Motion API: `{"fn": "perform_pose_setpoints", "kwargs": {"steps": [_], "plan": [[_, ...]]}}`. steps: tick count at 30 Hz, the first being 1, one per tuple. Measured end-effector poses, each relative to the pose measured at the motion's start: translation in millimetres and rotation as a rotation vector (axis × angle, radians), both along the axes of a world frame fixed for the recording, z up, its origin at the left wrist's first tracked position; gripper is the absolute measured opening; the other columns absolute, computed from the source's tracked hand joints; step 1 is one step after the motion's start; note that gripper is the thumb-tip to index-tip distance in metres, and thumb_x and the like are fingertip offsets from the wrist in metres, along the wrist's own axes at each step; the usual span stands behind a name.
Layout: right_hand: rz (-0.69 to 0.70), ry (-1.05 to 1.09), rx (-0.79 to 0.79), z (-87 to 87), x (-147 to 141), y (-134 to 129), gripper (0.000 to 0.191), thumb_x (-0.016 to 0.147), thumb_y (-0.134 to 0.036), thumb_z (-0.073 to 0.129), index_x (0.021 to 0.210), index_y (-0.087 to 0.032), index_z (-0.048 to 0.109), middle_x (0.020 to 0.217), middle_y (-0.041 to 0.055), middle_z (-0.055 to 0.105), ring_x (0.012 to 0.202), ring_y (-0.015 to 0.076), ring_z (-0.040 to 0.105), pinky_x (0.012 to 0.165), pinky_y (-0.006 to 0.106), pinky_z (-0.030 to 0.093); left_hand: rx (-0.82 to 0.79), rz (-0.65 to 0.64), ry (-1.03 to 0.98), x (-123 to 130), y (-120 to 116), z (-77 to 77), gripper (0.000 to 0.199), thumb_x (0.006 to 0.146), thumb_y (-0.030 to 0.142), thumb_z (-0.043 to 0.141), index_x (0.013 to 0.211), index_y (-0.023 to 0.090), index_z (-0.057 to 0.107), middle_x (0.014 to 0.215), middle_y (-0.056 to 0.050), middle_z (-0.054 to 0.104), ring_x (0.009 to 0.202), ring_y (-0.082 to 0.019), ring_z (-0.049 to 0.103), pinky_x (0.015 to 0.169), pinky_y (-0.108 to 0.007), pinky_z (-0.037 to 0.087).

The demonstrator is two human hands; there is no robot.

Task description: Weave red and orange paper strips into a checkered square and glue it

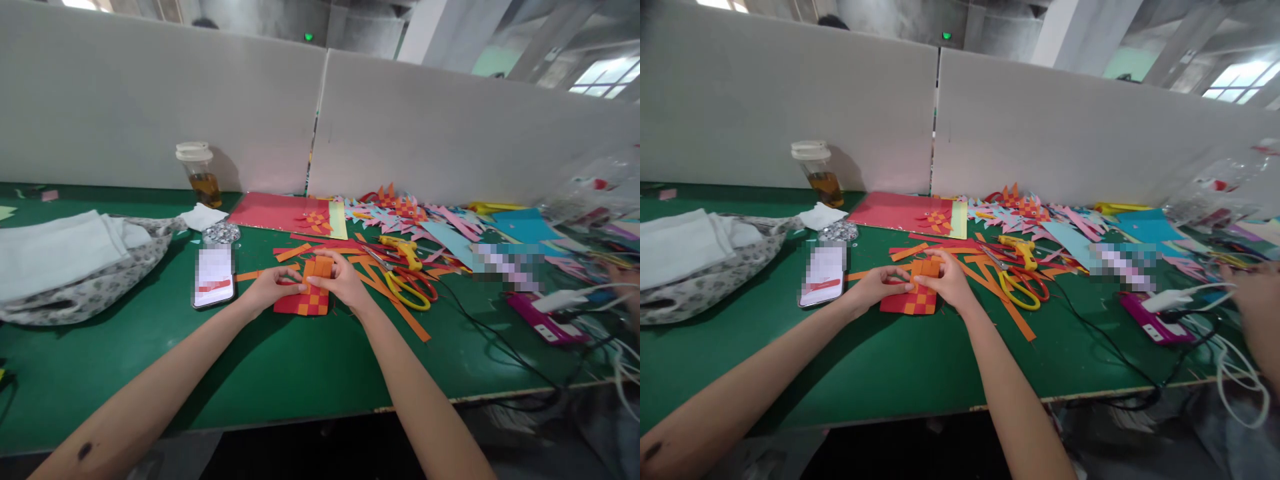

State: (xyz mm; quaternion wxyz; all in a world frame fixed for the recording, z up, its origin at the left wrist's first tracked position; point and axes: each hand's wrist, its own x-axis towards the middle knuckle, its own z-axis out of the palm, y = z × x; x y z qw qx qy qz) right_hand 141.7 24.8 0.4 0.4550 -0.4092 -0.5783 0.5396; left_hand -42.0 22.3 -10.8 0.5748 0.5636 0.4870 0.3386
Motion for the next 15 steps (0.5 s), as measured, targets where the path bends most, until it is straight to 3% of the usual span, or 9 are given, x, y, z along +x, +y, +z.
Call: {"fn": "perform_pose_setpoints", "kwargs": {"steps": [11, 15], "plan": [[-0.014, -0.031, 0.019, -0.7, 1.6, 1.2, 0.062, 0.057, -0.028, 0.076, 0.111, -0.025, 0.048, 0.077, -0.0015, 0.060, 0.069, 0.0157, 0.061, 0.066, 0.032, 0.050, 0.024, -0.050, -0.003, 0.1, -0.6, 2.2, 0.025, 0.060, 0.036, 0.075, 0.075, 0.017, 0.067, 0.073, -0.002, 0.067, 0.072, -0.014, 0.059, 0.070, -0.025, 0.042], [-0.001, -0.017, 0.015, -0.7, 2.4, 1.1, 0.062, 0.056, -0.026, 0.077, 0.110, -0.025, 0.048, 0.069, -0.0040, 0.058, 0.063, 0.0145, 0.059, 0.062, 0.030, 0.049, 0.017, -0.054, 0.000, 0.4, -0.1, 1.4, 0.026, 0.059, 0.036, 0.075, 0.074, 0.016, 0.067, 0.074, -0.003, 0.068, 0.073, -0.014, 0.060, 0.072, -0.026, 0.043]]}}
